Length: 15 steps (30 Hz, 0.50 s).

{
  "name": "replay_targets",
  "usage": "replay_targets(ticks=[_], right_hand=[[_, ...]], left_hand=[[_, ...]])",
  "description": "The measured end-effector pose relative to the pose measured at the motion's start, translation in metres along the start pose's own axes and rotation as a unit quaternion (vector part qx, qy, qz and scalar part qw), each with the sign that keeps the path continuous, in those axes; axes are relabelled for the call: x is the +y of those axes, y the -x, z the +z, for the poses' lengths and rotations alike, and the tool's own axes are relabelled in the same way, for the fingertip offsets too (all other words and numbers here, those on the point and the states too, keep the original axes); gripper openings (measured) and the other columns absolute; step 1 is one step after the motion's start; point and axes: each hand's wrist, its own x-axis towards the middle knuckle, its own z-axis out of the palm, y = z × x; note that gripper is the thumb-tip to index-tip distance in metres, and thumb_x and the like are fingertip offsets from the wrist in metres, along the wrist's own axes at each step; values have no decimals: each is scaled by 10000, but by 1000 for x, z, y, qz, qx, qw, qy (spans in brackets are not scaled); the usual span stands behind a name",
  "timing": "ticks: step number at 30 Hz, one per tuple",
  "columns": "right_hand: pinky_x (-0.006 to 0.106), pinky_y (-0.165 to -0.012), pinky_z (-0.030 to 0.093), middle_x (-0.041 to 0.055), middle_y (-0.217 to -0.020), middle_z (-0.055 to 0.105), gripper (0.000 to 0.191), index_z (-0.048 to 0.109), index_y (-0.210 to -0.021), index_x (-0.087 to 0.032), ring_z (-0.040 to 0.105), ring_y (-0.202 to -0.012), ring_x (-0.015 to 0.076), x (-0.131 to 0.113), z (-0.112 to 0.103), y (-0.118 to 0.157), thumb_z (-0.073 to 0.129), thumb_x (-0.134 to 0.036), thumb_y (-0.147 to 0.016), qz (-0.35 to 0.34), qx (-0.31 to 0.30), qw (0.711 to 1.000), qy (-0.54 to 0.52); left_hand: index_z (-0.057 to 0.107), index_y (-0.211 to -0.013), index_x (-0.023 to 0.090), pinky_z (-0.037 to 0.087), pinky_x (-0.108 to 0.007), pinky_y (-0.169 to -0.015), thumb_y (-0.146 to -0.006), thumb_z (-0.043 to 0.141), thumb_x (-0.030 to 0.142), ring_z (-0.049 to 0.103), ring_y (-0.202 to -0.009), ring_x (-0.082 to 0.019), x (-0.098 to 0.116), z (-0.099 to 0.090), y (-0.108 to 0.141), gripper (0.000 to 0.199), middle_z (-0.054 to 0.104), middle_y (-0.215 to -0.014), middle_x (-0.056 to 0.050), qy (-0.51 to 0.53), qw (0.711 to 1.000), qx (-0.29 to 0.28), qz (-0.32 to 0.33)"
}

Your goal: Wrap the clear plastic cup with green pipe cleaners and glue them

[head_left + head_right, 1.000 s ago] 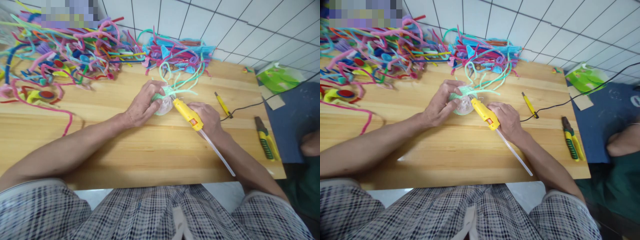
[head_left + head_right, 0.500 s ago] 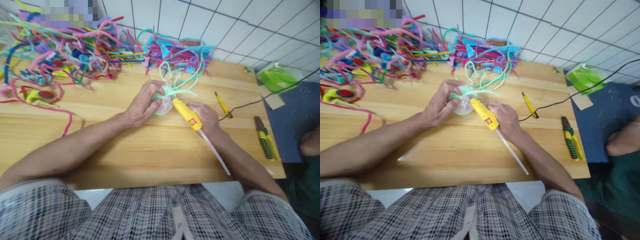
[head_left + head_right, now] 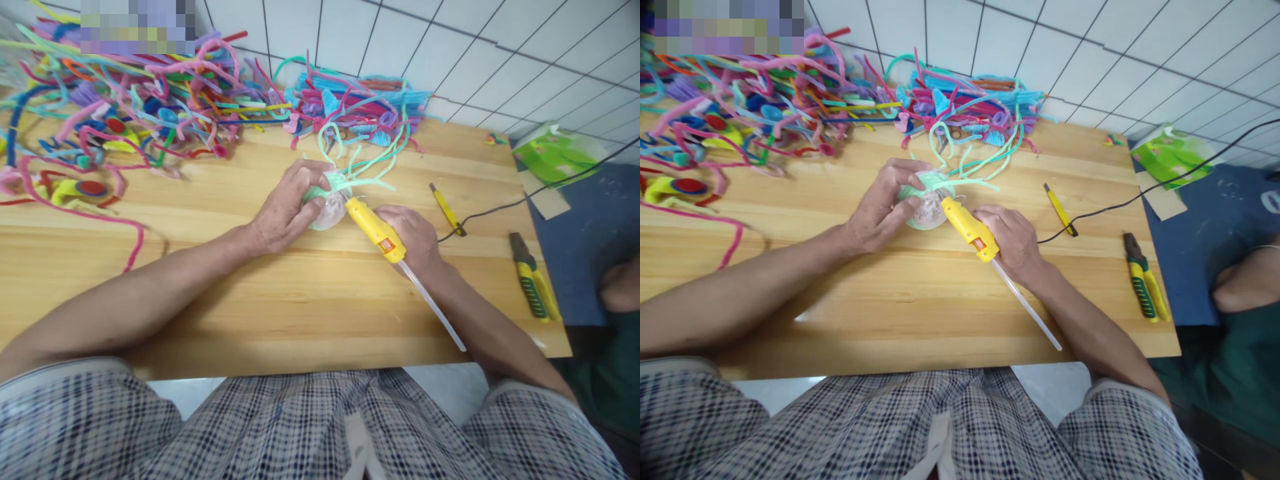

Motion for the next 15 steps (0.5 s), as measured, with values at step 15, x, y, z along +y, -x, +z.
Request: replay_targets(ticks=[15], right_hand=[[413,-901,699,121,-1296,881,345,689,-1427,-223,867,-1153,269,-1,3,1,502,-412,-1207,-5,-7,1000,-9]], left_hand=[[558,-1419,310,628,-592,-1216,-1243,411,420,646,-1492,-282,4,-6,-2,254,633,-1525,-120,-21,1000,-21,1]])
